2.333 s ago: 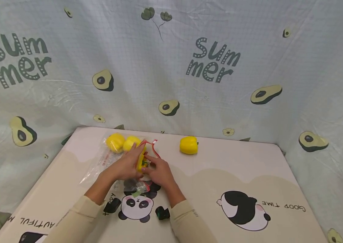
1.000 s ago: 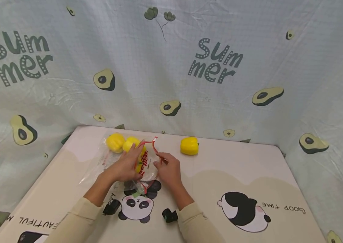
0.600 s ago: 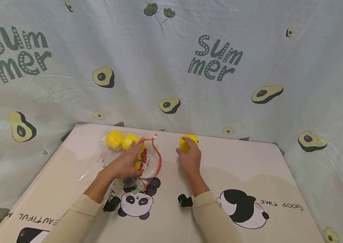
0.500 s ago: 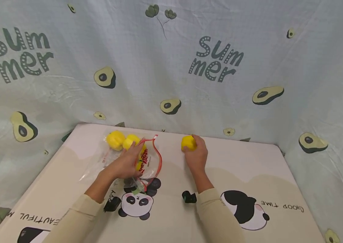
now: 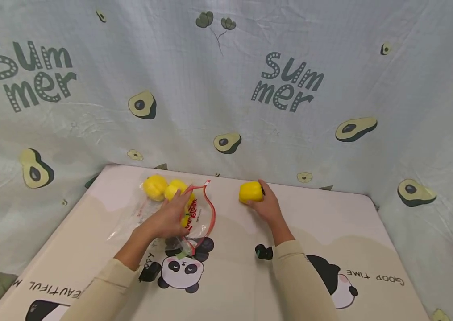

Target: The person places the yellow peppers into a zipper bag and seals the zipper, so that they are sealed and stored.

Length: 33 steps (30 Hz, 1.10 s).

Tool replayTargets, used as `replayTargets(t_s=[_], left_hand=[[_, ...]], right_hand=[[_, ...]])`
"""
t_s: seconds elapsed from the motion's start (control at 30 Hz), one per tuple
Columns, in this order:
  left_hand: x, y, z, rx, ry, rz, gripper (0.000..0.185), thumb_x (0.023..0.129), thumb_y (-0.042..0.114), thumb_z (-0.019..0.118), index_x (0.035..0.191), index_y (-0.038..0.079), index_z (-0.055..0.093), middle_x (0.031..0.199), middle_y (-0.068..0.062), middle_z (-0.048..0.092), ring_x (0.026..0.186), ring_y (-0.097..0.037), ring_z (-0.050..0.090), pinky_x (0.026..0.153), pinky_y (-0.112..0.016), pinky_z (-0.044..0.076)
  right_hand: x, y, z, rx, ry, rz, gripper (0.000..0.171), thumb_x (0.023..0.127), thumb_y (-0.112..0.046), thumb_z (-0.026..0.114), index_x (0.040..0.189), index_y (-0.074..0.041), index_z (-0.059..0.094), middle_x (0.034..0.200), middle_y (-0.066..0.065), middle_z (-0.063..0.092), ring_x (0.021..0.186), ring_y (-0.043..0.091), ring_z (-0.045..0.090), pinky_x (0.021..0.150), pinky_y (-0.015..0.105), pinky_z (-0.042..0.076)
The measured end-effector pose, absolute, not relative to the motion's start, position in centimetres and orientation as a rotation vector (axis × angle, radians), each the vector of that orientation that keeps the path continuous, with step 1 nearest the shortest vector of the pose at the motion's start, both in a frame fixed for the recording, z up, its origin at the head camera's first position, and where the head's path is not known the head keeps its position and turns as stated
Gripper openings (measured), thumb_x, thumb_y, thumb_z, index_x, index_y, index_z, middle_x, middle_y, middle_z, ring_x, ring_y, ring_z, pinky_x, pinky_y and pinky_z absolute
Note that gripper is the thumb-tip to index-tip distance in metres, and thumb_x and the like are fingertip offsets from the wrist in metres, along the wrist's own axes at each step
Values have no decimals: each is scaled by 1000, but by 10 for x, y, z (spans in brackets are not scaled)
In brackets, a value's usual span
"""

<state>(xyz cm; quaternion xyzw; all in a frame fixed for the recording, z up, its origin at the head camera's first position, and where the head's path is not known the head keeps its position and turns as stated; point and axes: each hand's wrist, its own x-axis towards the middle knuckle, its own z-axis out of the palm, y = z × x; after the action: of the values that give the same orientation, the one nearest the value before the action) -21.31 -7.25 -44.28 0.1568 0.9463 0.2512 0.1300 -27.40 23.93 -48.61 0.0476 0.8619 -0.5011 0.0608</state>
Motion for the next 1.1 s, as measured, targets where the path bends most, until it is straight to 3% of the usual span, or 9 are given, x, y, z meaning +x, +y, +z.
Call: replayTargets(t_s=[0.33, 1.1], left_hand=[[-213, -72, -445, 444, 2763, 729, 117, 76, 13, 91, 168, 12, 19, 178, -2, 12, 166, -34, 1, 130, -66, 3], [-214, -71, -443, 455, 2751, 707, 117, 78, 15, 90, 168, 10, 16, 178, -4, 11, 165, -38, 0, 128, -69, 3]], right_hand=[[-266, 236, -489, 138, 2770, -1500, 77, 88, -8, 82, 154, 0, 45, 157, 24, 51, 145, 40, 50, 124, 50, 40], [-244, 233, -494, 84, 2715, -1562, 76, 84, -7, 86, 150, 0, 51, 151, 24, 57, 136, 40, 60, 117, 49, 48]])
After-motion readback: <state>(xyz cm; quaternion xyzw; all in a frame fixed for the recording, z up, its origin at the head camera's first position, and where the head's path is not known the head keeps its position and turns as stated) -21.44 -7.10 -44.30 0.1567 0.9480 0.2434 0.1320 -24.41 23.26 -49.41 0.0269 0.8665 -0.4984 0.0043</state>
